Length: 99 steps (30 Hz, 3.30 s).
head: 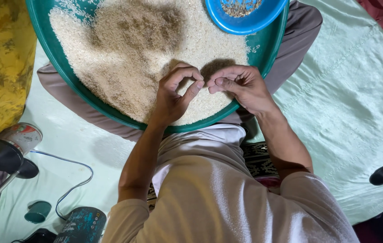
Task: The person sorts through a tray of rice by hand, sifting the rice with both hands and picking out individual pieces of debris, then placing the debris into a separate bowl.
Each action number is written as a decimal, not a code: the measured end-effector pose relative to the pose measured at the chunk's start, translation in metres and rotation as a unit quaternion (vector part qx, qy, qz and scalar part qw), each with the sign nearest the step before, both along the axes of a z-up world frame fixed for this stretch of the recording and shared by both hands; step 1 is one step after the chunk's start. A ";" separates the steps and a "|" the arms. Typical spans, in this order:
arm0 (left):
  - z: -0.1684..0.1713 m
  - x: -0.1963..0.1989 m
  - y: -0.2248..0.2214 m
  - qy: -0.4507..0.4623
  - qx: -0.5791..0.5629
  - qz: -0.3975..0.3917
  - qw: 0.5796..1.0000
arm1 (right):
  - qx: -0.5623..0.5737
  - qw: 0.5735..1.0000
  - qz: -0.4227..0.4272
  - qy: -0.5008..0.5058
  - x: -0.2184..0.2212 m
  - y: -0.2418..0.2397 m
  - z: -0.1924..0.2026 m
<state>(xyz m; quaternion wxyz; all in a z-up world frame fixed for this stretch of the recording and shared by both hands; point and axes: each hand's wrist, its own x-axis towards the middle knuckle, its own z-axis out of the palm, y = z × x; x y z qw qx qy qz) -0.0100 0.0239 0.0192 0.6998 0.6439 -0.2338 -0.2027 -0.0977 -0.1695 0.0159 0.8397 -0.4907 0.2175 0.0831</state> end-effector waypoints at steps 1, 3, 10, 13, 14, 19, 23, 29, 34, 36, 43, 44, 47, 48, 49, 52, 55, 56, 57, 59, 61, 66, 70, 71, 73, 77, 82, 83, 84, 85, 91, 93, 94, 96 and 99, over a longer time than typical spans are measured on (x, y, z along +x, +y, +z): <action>0.001 0.001 -0.001 0.002 0.000 0.000 1.000 | 0.000 1.000 0.000 0.002 0.002 0.000 0.001; 0.002 0.002 -0.003 0.015 0.010 0.017 1.000 | -0.095 0.995 0.007 0.009 0.007 0.000 0.003; 0.001 0.004 -0.005 0.008 0.013 0.022 1.000 | -0.180 0.984 0.004 -0.007 0.009 0.003 -0.005; 0.001 0.005 -0.005 -0.006 0.015 0.019 1.000 | -0.249 0.968 0.019 -0.030 0.010 0.004 -0.001; 0.002 0.005 -0.005 0.000 0.012 0.021 1.000 | -0.290 0.956 0.031 -0.040 0.010 0.003 0.002; 0.010 0.007 -0.006 -0.003 0.016 0.034 0.999 | -0.384 0.919 0.058 -0.061 0.011 -0.006 0.008; 0.021 0.021 -0.014 -0.051 0.006 0.041 0.998 | -0.427 0.901 0.046 -0.063 0.014 -0.016 0.022; 0.001 0.049 -0.054 -0.218 0.109 -0.033 0.969 | -0.460 0.884 -0.027 -0.078 0.025 -0.033 0.035; -0.001 0.063 -0.086 -0.208 0.162 -0.067 0.962 | -0.468 0.868 -0.125 -0.108 0.043 -0.042 0.038; -0.013 0.064 -0.091 -0.231 0.195 -0.066 0.951 | -0.587 0.794 -0.100 -0.125 0.047 -0.042 0.044; -0.014 0.057 -0.069 -0.267 0.157 0.003 0.951 | -0.606 0.780 -0.062 -0.145 0.018 -0.020 0.000; -0.017 0.055 -0.061 -0.310 0.161 0.001 0.937 | -0.579 0.801 -0.030 -0.151 0.017 -0.014 -0.001; -0.011 0.045 -0.045 -0.322 0.136 0.031 0.936 | -0.542 0.824 -0.011 -0.165 0.016 -0.008 -0.013; -0.007 0.040 -0.040 -0.288 0.106 0.063 0.950 | -0.535 0.827 -0.020 -0.171 0.016 -0.008 -0.018; -0.008 0.034 -0.036 -0.287 0.108 0.064 0.950 | -0.533 0.828 -0.019 -0.171 0.017 -0.006 -0.019; -0.012 0.023 -0.028 -0.341 0.121 0.115 0.925 | -0.538 0.826 -0.011 -0.166 0.021 -0.003 -0.022; -0.021 0.021 -0.024 -0.372 0.134 0.139 0.908 | -0.534 0.831 -0.008 -0.156 0.021 -0.002 -0.029; -0.026 0.021 -0.023 -0.371 0.140 0.136 0.908 | -0.532 0.833 -0.008 -0.155 0.022 -0.002 -0.029; -0.032 0.020 -0.023 -0.370 0.145 0.134 0.908 | -0.529 0.834 -0.008 -0.154 0.022 -0.001 -0.029; -0.034 0.019 -0.023 -0.378 0.157 0.131 0.903 | -0.528 0.835 -0.008 -0.155 0.022 -0.002 -0.032; -0.036 0.019 -0.024 -0.387 0.165 0.128 0.898 | -0.529 0.834 -0.010 -0.157 0.022 -0.003 -0.034; -0.039 0.017 -0.025 -0.414 0.199 0.134 0.878 | -0.528 0.836 -0.013 -0.149 0.022 -0.002 -0.035; -0.039 0.016 -0.025 -0.412 0.199 0.139 0.878 | -0.533 0.833 -0.011 -0.151 0.024 -0.001 -0.035; -0.039 0.016 -0.025 -0.415 0.199 0.139 0.877 | -0.533 0.833 -0.010 -0.151 0.024 -0.002 -0.035; -0.038 0.016 -0.026 -0.417 0.199 0.139 0.876 | -0.532 0.833 -0.009 -0.149 0.024 -0.002 -0.035; -0.039 0.017 -0.026 -0.422 0.198 0.138 0.874 | -0.542 0.826 -0.003 -0.156 0.024 -0.001 -0.035; -0.040 0.017 -0.025 -0.428 0.196 0.140 0.871 | -0.552 0.819 0.009 -0.157 0.023 0.002 -0.035; -0.040 0.017 -0.025 -0.427 0.196 0.140 0.871 | -0.554 0.817 0.010 -0.159 0.023 0.003 -0.035; -0.040 0.017 -0.025 -0.427 0.198 0.140 0.871 | -0.556 0.816 0.010 -0.161 0.024 0.003 -0.034; -0.039 0.016 -0.025 -0.426 0.198 0.140 0.871 | -0.556 0.816 0.010 -0.161 0.024 0.002 -0.031; -0.039 0.016 -0.023 -0.403 0.186 0.125 0.887 | -0.490 0.857 0.037 -0.156 0.022 -0.009 -0.024; -0.040 0.016 -0.023 -0.408 0.188 0.126 0.884 | -0.458 0.874 0.058 -0.156 0.023 -0.010 -0.021; -0.039 0.016 -0.023 -0.409 0.188 0.125 0.884 | -0.457 0.874 0.056 -0.156 0.021 -0.010 -0.021; -0.039 0.015 -0.023 -0.410 0.190 0.127 0.883 | -0.406 0.900 0.062 -0.143 0.019 -0.011 -0.023; -0.038 0.016 -0.024 -0.412 0.195 0.123 0.882 | -0.287 0.946 0.032 -0.144 0.012 -0.015 -0.048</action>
